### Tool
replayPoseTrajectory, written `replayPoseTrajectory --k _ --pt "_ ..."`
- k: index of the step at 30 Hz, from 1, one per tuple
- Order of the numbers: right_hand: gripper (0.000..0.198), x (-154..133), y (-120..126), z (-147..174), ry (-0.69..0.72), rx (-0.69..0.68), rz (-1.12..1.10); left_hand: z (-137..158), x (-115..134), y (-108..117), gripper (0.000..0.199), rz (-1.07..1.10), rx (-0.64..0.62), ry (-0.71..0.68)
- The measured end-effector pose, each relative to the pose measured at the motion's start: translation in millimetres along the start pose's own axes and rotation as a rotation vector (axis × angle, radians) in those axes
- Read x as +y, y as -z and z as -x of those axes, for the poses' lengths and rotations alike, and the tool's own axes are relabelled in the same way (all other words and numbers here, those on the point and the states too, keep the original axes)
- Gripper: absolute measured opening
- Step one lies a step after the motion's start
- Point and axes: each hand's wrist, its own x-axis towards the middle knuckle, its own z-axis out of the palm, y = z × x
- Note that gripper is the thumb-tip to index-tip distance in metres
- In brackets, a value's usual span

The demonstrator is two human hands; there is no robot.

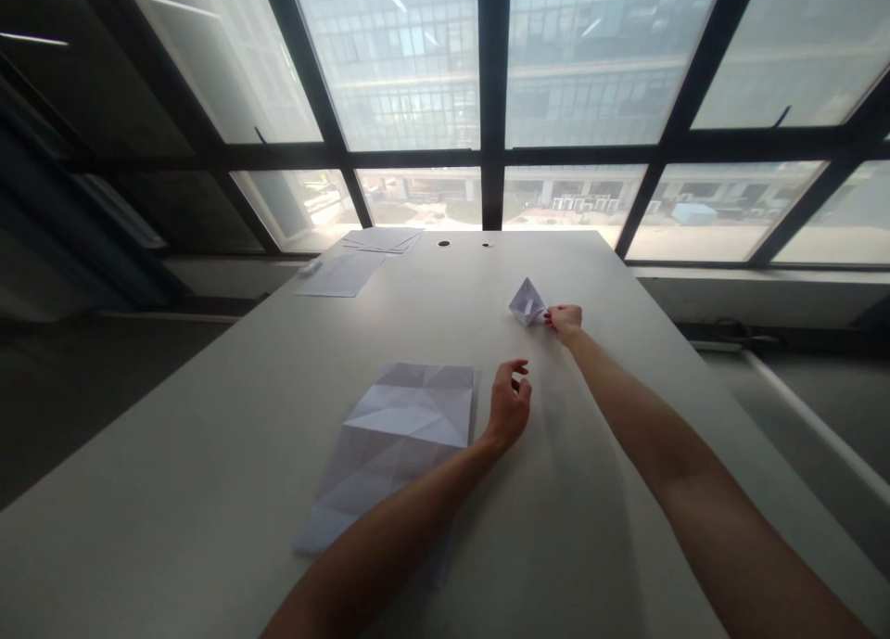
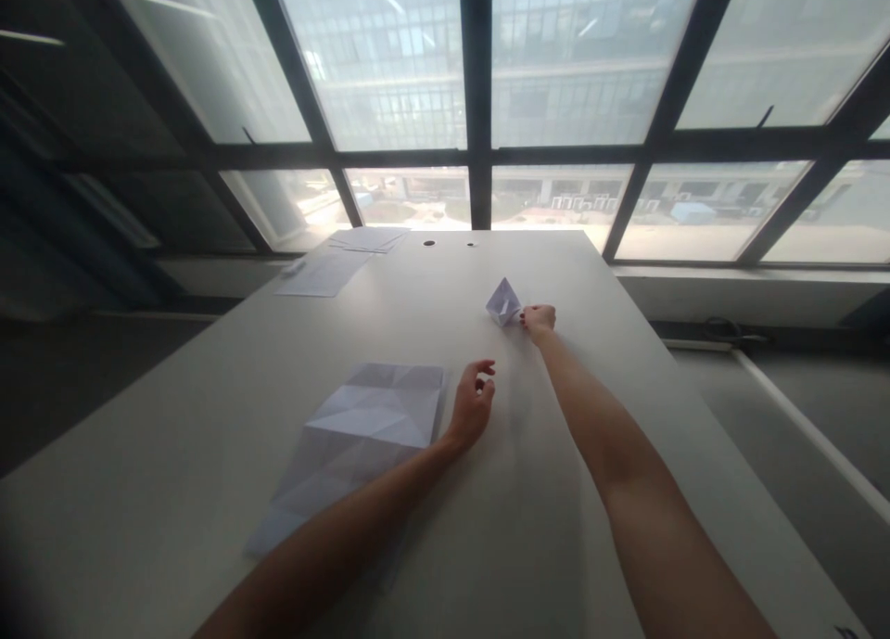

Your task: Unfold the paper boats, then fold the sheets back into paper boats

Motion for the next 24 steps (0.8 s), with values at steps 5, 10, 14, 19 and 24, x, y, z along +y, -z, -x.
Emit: replayPoseTrajectory --k 5,10,14,19,24 --pt "0.01 13 11 39 0.042 0.009 -0.069 -4 0 1 0.031 0.043 0.014 0.049" --pt "0.009 23 18 110 0.064 -0.194 -0.1 -29 23 18 0.032 0.154 0.014 0.143" --pt "0.007 24 16 169 0.039 -0.454 -0.065 -56 50 53 0.03 0.142 0.024 0.144" --pt "0.013 22 8 222 0.036 -0.759 0.084 -59 39 111 0.023 -0.155 0.006 0.081" --pt "0.013 23 -6 251 0.026 -0.789 0.098 -33 0 140 0.019 -0.437 0.058 -0.018"
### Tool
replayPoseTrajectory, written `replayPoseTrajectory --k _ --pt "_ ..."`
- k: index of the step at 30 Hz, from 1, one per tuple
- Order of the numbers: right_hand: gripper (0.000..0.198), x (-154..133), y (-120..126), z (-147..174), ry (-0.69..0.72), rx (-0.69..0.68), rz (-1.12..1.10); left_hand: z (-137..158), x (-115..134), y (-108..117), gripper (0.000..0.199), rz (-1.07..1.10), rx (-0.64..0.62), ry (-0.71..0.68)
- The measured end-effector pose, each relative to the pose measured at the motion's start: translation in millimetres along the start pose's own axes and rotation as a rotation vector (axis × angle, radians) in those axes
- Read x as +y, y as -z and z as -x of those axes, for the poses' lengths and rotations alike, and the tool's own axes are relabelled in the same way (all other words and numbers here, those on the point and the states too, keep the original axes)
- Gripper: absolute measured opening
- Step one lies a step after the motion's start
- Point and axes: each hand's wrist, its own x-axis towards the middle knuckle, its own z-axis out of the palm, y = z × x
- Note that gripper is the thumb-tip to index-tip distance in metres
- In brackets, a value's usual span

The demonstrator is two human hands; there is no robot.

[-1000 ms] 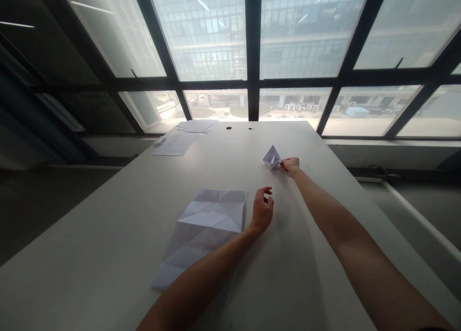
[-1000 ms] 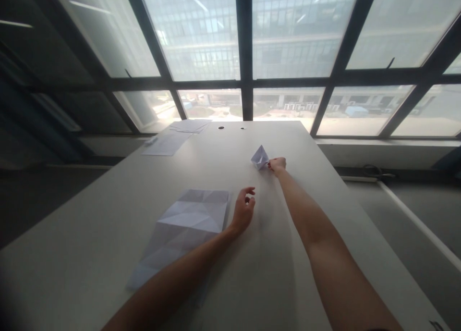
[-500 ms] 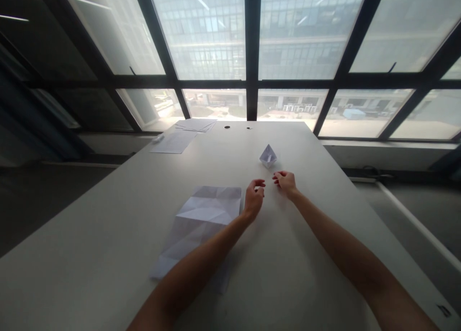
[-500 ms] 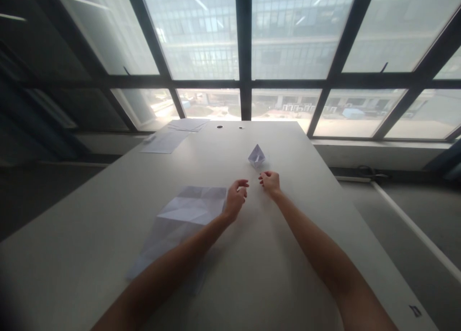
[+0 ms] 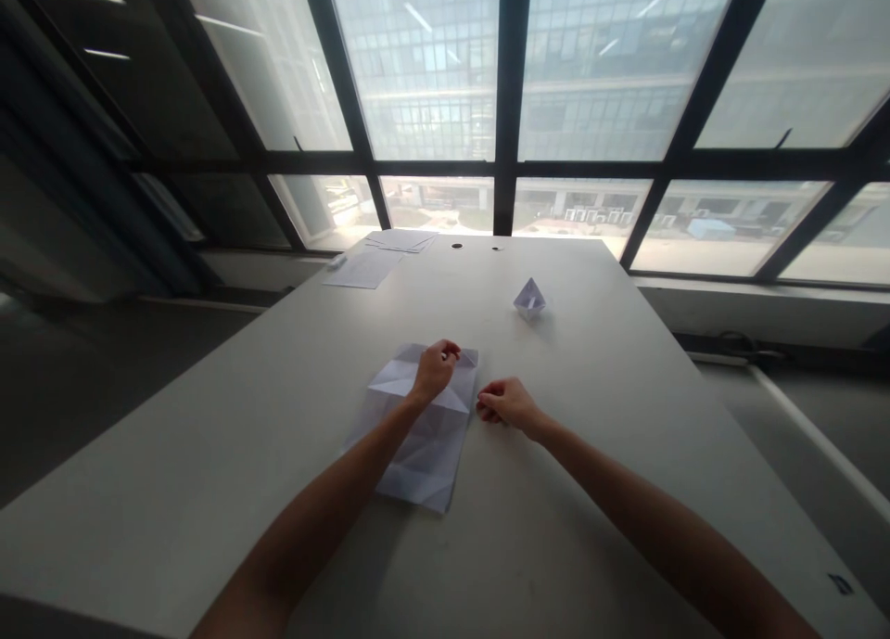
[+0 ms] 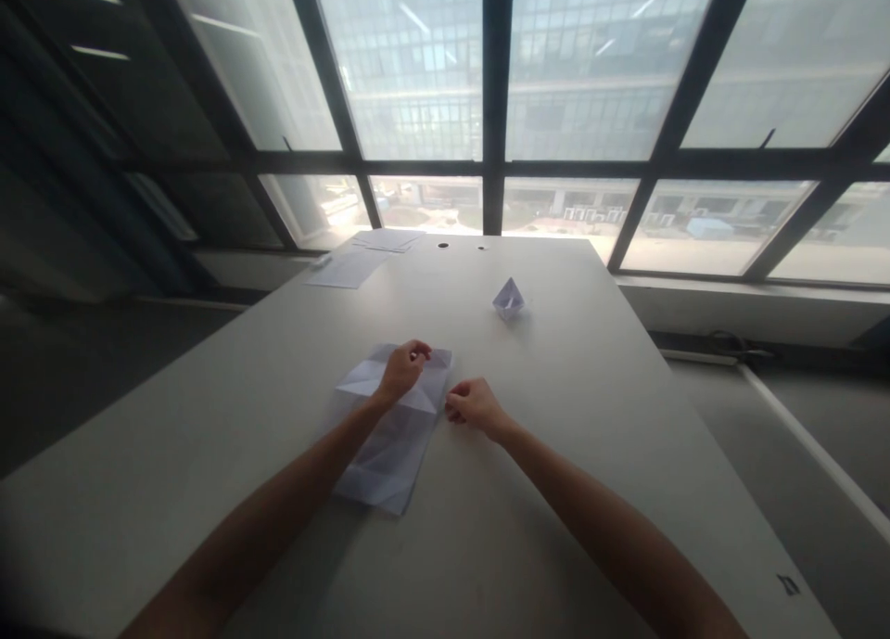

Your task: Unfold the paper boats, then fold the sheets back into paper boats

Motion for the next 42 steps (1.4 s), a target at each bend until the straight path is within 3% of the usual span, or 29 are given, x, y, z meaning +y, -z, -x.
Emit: replayPoseTrajectory --k 4,9,14,19,22,26,34,38,42 --pt "0.014 1 -16 -3 0.06 0.051 0.016 13 -14 -5 0.018 -0.017 0.065 -0.033" --pt "0.009 6 -30 -14 0.274 0.187 0.069 17 -15 -6 0.019 0.011 0.141 -0.018" --pt "0.005 7 -41 -22 0.418 0.358 0.193 17 -5 3 0.02 0.057 0.256 -0.093" --pt "0.005 3 -36 -22 0.536 0.387 0.039 11 14 24 0.022 0.011 0.346 -0.239" --pt "0.005 4 -20 -22 0.54 0.404 -0.005 10 16 28 0.022 -0.04 0.352 -0.263" --pt "0.003 14 18 -21 0.493 0.503 0.114 15 -2 16 0.027 -0.089 0.261 -0.235" --pt "0.012 48 123 6 0.346 0.523 0.39 29 -34 -9 0.045 -0.469 -0.187 -0.295" --pt "0.016 59 155 27 0.311 0.534 0.473 41 -42 1 0.049 -0.627 -0.303 -0.307" --pt "0.018 65 167 39 0.267 0.543 0.54 45 -56 22 0.05 -0.677 -0.338 -0.341"
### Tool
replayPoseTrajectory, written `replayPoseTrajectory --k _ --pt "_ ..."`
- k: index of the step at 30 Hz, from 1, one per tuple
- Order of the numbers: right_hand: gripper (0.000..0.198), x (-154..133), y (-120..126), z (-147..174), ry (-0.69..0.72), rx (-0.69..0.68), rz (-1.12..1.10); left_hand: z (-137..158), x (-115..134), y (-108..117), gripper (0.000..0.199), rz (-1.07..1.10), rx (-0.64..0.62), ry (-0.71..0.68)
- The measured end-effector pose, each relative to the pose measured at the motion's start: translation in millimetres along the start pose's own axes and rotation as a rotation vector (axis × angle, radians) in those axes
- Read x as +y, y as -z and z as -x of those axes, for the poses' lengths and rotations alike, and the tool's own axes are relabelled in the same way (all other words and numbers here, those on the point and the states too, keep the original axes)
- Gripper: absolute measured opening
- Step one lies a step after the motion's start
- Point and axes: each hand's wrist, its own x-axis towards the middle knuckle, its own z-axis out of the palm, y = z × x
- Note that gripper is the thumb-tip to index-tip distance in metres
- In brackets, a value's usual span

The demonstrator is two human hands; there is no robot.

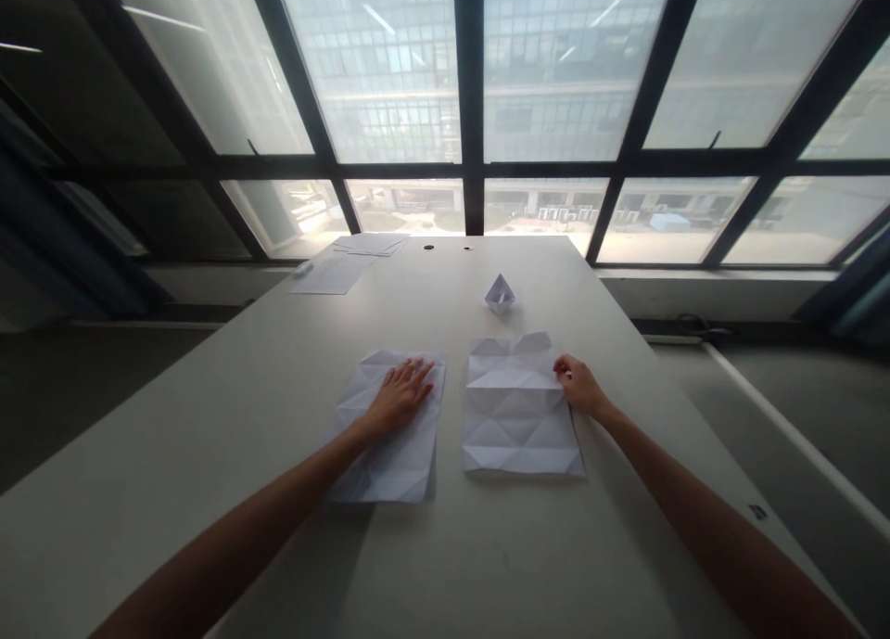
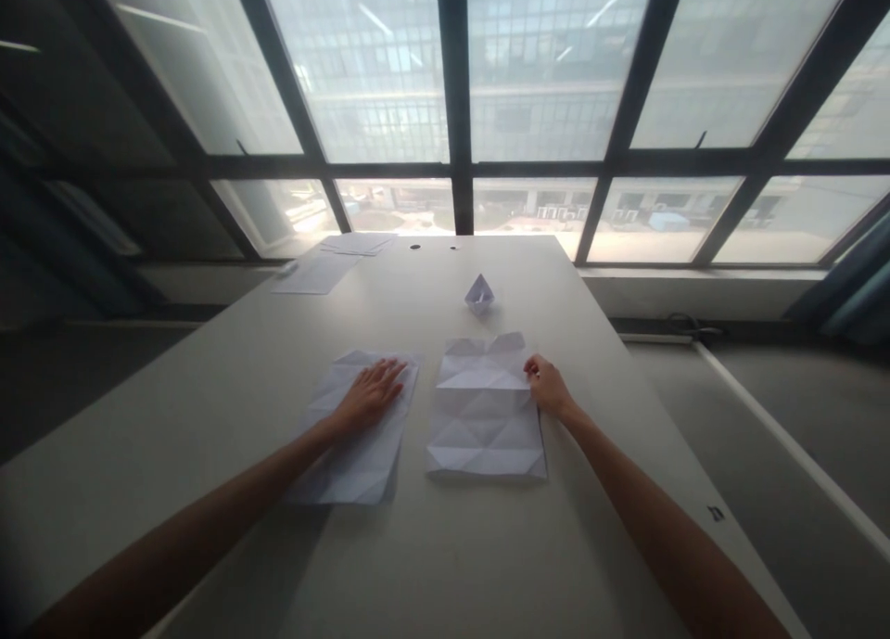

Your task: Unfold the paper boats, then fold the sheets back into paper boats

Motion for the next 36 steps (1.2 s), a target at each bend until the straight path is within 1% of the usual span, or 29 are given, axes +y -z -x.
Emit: replayPoseTrajectory --k 2,4,6,8,10,11,13,14,16,18,21,25,28,33,36 --pt "0.018 0 4 4 -0.014 -0.014 0.046 -3 -4 8 0.05 -0.012 0.025 -0.028" --pt "0.018 -4 7 8 -0.034 -0.038 0.122 -16 5 19 0.049 -0.016 0.074 -0.048" --pt "0.018 -11 10 13 -0.033 -0.004 0.252 -37 29 30 0.048 0.003 0.108 -0.096" --pt "0.022 -21 9 17 0.007 0.094 0.39 -59 63 36 0.044 0.053 0.113 -0.142" --pt "0.027 -33 4 18 0.071 0.154 0.445 -76 99 32 0.041 0.12 0.078 -0.192" --pt "0.029 -38 -1 18 0.106 0.145 0.436 -81 114 26 0.04 0.143 0.056 -0.221" --pt "0.035 -46 -15 15 0.188 0.092 0.402 -85 136 11 0.041 0.153 0.024 -0.241" --pt "0.038 -49 -23 14 0.222 0.043 0.403 -83 142 3 0.043 0.149 0.006 -0.239" --pt "0.045 -51 -39 13 0.25 -0.06 0.444 -77 146 -13 0.05 0.116 -0.032 -0.216" --pt "0.052 -50 -52 15 0.241 -0.142 0.494 -70 144 -23 0.054 0.073 -0.052 -0.216" --pt "0.057 -46 -62 21 0.215 -0.197 0.539 -65 137 -29 0.056 0.029 -0.075 -0.236" --pt "0.059 -45 -65 25 0.215 -0.208 0.553 -65 135 -29 0.056 0.0 -0.087 -0.239" --pt "0.059 -40 -63 19 0.205 -0.218 0.551 -65 136 -27 0.056 0.003 -0.085 -0.236" --pt "0.058 -21 -53 -3 0.094 -0.119 0.588 -63 137 -26 0.055 0.005 -0.075 -0.237" --pt "0.057 -13 -45 -14 0.063 -0.084 0.607 -62 138 -27 0.055 0.006 -0.069 -0.23"
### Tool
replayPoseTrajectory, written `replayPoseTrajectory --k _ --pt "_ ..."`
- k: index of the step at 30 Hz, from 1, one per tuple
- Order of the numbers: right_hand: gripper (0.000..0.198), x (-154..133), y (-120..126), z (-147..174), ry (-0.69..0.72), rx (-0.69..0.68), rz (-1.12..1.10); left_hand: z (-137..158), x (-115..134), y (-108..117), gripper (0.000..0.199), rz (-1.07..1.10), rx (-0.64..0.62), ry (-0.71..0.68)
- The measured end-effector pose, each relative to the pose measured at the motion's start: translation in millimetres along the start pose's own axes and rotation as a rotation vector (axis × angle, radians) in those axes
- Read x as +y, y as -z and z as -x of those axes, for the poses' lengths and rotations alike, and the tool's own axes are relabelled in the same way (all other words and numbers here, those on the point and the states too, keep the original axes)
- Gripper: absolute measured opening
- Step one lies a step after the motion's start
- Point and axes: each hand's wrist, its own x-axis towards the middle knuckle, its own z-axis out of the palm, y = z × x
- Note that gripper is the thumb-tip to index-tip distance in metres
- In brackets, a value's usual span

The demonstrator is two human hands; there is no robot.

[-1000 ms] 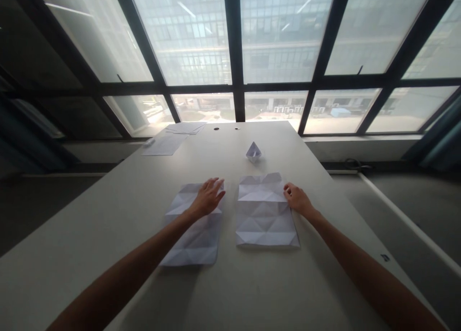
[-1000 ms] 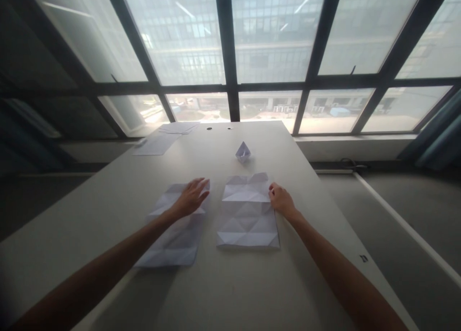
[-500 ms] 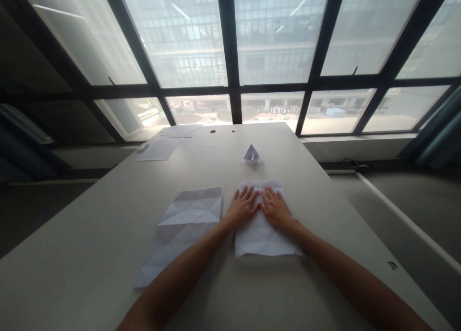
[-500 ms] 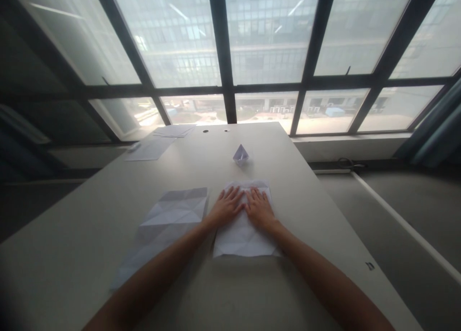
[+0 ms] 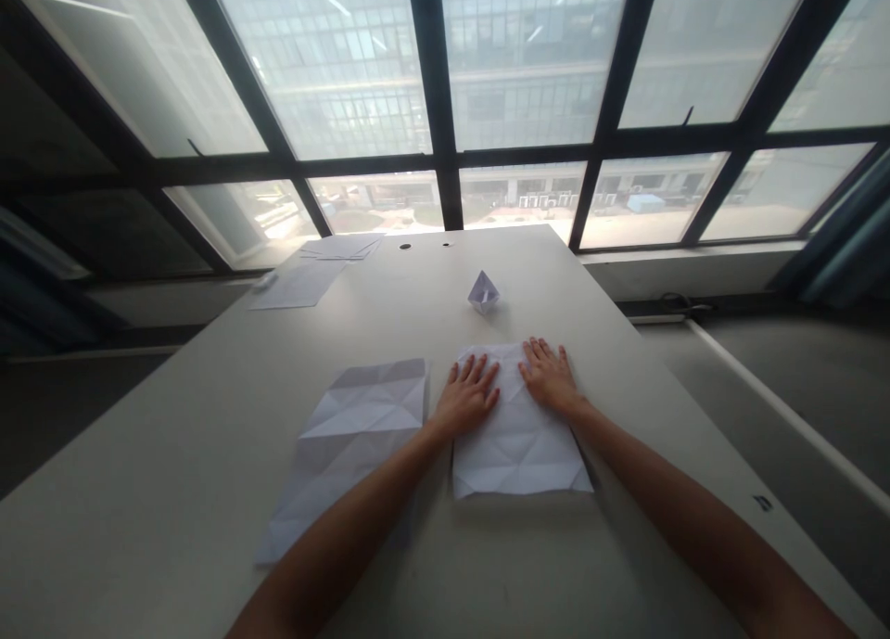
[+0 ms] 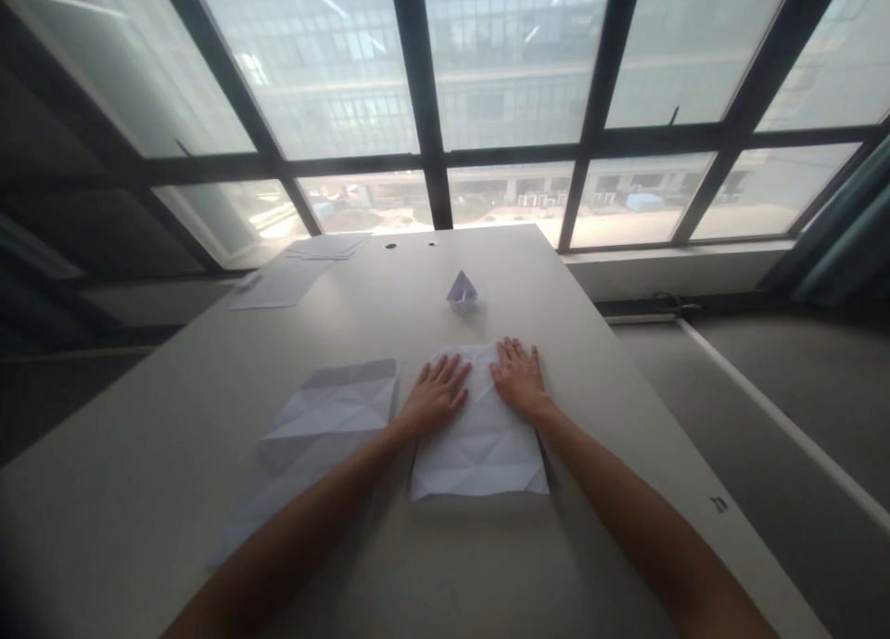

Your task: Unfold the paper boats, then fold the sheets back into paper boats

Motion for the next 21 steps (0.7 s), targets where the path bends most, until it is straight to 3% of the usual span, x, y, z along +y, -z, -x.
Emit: replayPoseTrajectory --k 6,12,17,21 --pt "0.055 -10 13 10 0.009 0.181 0.057 -1 1 1 0.055 0.019 0.007 0.011" --pt "0.057 -30 3 36 0.134 -0.035 -0.029 0 0 0 0.053 0.047 0.03 0.015" --pt "0.057 -28 3 35 0.132 -0.053 -0.023 -2 0 0 0.051 0.053 0.038 0.039" --pt "0.056 -23 7 29 0.118 -0.036 -0.031 -1 2 2 0.052 0.056 0.02 -0.078"
